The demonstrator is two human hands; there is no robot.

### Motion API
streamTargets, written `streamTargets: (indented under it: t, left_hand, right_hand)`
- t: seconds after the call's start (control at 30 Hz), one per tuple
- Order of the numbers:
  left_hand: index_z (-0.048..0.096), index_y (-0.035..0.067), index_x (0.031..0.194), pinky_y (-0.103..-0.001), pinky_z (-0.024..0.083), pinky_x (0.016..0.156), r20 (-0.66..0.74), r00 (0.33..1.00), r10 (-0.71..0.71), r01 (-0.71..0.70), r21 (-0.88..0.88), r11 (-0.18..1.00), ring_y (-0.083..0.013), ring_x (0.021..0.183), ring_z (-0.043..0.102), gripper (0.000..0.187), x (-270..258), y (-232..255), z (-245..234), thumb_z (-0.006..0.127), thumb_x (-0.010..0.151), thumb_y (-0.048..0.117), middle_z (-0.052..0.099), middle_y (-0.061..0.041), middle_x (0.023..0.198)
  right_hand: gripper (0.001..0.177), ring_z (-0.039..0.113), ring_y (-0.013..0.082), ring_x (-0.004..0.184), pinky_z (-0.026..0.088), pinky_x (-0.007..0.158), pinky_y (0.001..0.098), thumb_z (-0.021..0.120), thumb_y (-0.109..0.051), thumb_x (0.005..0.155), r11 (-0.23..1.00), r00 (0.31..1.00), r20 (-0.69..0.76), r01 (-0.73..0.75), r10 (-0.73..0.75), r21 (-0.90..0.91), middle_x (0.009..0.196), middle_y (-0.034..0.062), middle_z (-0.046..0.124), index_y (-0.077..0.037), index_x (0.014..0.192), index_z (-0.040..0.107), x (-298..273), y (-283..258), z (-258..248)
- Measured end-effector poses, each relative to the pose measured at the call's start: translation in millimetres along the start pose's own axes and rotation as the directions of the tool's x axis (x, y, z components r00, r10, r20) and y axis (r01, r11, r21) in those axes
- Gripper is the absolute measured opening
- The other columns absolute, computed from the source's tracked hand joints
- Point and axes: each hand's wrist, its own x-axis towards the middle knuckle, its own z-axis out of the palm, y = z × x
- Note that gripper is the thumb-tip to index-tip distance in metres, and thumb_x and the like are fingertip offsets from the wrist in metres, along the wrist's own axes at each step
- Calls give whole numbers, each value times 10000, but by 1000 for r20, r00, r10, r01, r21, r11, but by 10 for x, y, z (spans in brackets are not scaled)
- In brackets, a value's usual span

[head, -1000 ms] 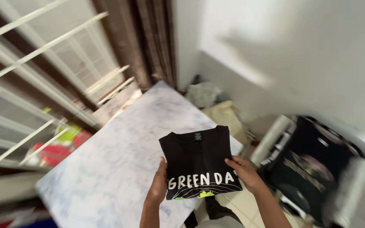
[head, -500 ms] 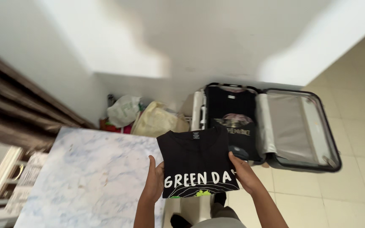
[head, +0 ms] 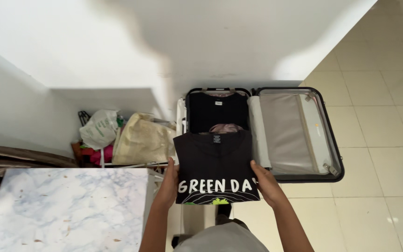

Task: The person folds a black t-shirt on a table and places it inside a suitcase alongside other packed clothes.

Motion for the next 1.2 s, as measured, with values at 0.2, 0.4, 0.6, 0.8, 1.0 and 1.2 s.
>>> streamTargets:
  t: [0.2, 0.4, 0.6, 0.8, 1.0, 1.2]
  left_hand:
    - [306, 32, 1572, -356, 312, 1212, -89, 996, -29, 30, 5, 1000, -233, 1471, 404, 921, 418, -250, 459, 365, 943, 702, 383, -113, 1616]
    - [368, -59, 1535, -361, 348, 1194, -197, 965, -176, 195, 87, 977, -286, 1457, 462, 812, 904, -612, 604, 619, 974, 471, 485, -188, 1565]
    - [426, -15, 1520, -394, 351, 1169, -253, 957, -138, 200, 238, 951, -314, 1418, 475, 775, 1614, -548, 596, 694, 921, 396, 522, -192, 1517]
    - [542, 10, 1462, -353, 388, 1124, -190, 981, -38, 76, 197, 977, -257, 1323, 562, 609, 2044, 184, 716, 639, 957, 336, 634, -150, 1413]
    - [632, 28, 1374, -293, 479, 1040, -157, 987, -28, 51, 149, 987, -172, 1160, 666, 440, 2297, 529, 730, 611, 990, 242, 725, -83, 1275]
    - [633, 36, 1379, -297, 489, 1018, -215, 973, -80, 124, 199, 972, -179, 1140, 673, 455, 2455, 281, 480, 614, 981, 254, 729, -92, 1269]
  right_hand:
    - [663, 672, 269, 1212, 475, 1076, 401, 563, -517, 939, 994, 999, 26, -45, 47, -100, 1250, 152, 744, -42, 1397, 624, 255, -143, -360]
    - [518, 679, 239, 1164, 508, 1032, 360, 674, -243, 906, 998, 998, 46, -39, 42, -57, 1236, 142, 736, -33, 1377, 622, 589, 9, -746]
    - [474, 655, 242, 1132, 503, 999, 354, 625, -29, 921, 995, 996, 9, 85, -86, 61, 1256, 163, 706, 14, 1391, 580, 1078, 29, -913]
    - [439, 654, 197, 1168, 489, 1038, 326, 595, -28, 956, 990, 989, -87, 129, -124, 59, 1266, 119, 703, 35, 1389, 560, 1483, -728, -714]
    - [443, 676, 191, 1118, 517, 1021, 325, 584, -26, 948, 996, 986, -152, 77, -69, 44, 1221, 111, 717, 6, 1390, 587, 1833, -1036, -508]
    - [464, 653, 246, 1176, 499, 1058, 352, 598, -30, 955, 999, 989, -145, 16, -8, 50, 1280, 174, 689, -1, 1418, 590, 2070, -737, -444]
